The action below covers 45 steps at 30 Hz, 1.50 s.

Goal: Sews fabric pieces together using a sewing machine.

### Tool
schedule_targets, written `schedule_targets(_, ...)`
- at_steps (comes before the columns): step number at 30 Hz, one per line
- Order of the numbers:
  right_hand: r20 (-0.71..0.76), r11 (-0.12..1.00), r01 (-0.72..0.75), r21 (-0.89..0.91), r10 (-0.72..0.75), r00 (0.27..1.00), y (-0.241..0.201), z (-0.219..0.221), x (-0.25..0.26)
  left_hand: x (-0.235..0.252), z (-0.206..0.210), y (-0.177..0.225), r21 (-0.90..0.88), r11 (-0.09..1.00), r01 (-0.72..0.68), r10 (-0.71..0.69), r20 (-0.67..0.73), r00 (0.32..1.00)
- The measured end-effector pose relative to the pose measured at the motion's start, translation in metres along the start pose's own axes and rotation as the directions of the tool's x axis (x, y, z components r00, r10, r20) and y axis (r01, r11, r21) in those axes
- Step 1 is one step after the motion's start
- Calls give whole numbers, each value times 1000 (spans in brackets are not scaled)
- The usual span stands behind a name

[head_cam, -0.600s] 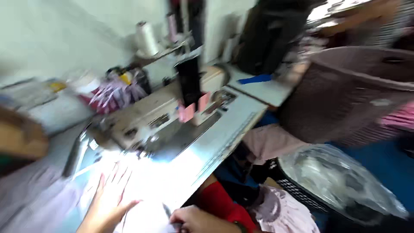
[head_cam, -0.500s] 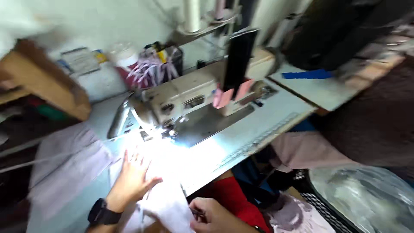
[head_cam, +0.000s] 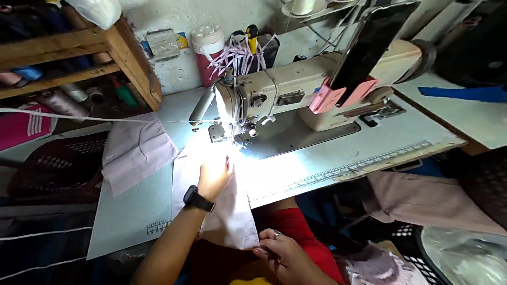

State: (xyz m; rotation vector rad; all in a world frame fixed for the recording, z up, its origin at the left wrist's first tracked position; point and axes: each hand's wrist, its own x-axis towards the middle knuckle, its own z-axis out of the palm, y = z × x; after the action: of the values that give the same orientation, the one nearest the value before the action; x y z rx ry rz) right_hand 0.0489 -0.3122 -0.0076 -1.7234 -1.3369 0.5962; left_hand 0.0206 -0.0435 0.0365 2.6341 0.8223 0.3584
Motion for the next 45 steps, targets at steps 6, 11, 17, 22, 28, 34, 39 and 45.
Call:
schedule_targets(6,-56,991,122,-53,-125,991,5,-1,-5,0,-2,23,-85,985,148,-140,88,986)
schedule_targets(11,-126,985,140,-105,-153,980,10,2,-8,-17,6,18,-238,951,198,-186,73,980)
schedule_targets(17,-326,995,70,76,-42,944,5,3,-25,-113,19,35,-420,907,14,-45,-65,997)
schedule_targets(22,-349,996,59,66,-32,936,3,3,-32,-201,55,58,-592,792,-147,51,-175,983)
schedule_targets(28,-134,923,180,-340,-237,962,-3,-10,-34,-221,61,65,-588,788,-184,108,-163,981)
schedule_targets(34,135,750,427,-505,-420,897,-8,-39,-24,-219,48,67,-703,704,-100,66,-76,995)
schedule_targets(39,223,616,590,-522,-569,792,10,-51,-6,-208,24,56,-619,781,-84,161,70,984)
schedule_targets(45,220,566,634,-527,-629,745,2,-60,-3,-79,-13,26,-297,900,-321,289,-145,946)
